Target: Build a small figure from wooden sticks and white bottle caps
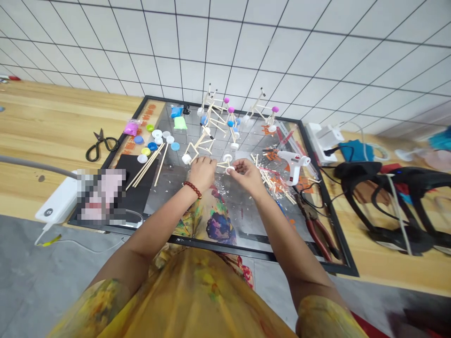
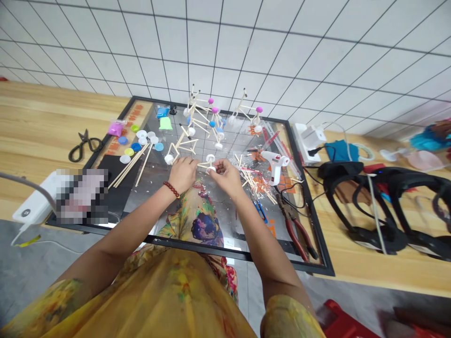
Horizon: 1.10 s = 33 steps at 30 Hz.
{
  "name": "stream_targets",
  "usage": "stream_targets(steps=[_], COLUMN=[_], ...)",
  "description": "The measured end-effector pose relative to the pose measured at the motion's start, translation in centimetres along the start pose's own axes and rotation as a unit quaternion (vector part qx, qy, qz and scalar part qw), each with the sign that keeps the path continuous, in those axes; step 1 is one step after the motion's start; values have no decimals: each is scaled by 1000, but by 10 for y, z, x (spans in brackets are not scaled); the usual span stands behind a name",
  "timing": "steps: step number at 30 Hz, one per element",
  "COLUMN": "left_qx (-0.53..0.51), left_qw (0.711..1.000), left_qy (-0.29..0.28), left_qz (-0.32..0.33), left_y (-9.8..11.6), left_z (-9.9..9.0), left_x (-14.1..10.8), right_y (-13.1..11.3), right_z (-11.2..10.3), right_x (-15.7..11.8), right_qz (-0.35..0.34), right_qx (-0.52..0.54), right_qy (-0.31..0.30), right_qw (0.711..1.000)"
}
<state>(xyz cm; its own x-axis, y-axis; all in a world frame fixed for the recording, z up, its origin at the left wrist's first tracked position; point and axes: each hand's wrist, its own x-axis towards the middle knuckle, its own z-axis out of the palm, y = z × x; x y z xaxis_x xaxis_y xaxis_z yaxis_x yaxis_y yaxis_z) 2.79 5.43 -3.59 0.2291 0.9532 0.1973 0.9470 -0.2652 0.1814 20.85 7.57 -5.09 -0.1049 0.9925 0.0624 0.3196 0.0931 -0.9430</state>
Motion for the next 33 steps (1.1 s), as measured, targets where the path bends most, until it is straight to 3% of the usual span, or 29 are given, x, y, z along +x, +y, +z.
stream_targets(steps=[4, 7, 10, 13, 17, 21, 24, 30, 32, 33], left_qx=[-42, -180, -353, -456, -500, -474, -492, -598, -594, -571], left_qw=[999, 983, 934, 884, 850, 857, 836, 720, 715, 730], left_qy=[-1, 3, -24, -56, -101, -135, -159, -224, -253, -268], left_qz=[-13, -31, -55, -88, -131, -149, -182, -270, -270, -262], left_y=[0, -4, -9, -10, -10, -16, -21, -14, -11, -11], left_z=[-3, -7, -11, -16, -25, -36, -41, -48, -55, -60], left_x=[0, -2, -6, -13, -30, -55, -78, -115, -123, -127], right_y=[-10, -11, -8, -8, -14, -18, -19, -18, -16, -15], right_z=[-13, -28, -39, -42, -34, -18, -5, 20, 27, 30], right_x=[0, -1, -5, -13, -31, -53, -66, -66, -60, -58], right_qz=[-7, -34, -40, -19, 35, 47, 43, 38, 46, 47], right_qx=[58, 56, 44, 68, 136, 154, 147, 145, 141, 139], right_qy=[4, 36, 31, -25, -126, -180, -188, -180, -188, -189], right_qw=[998, 997, 998, 997, 982, 970, 970, 972, 971, 971])
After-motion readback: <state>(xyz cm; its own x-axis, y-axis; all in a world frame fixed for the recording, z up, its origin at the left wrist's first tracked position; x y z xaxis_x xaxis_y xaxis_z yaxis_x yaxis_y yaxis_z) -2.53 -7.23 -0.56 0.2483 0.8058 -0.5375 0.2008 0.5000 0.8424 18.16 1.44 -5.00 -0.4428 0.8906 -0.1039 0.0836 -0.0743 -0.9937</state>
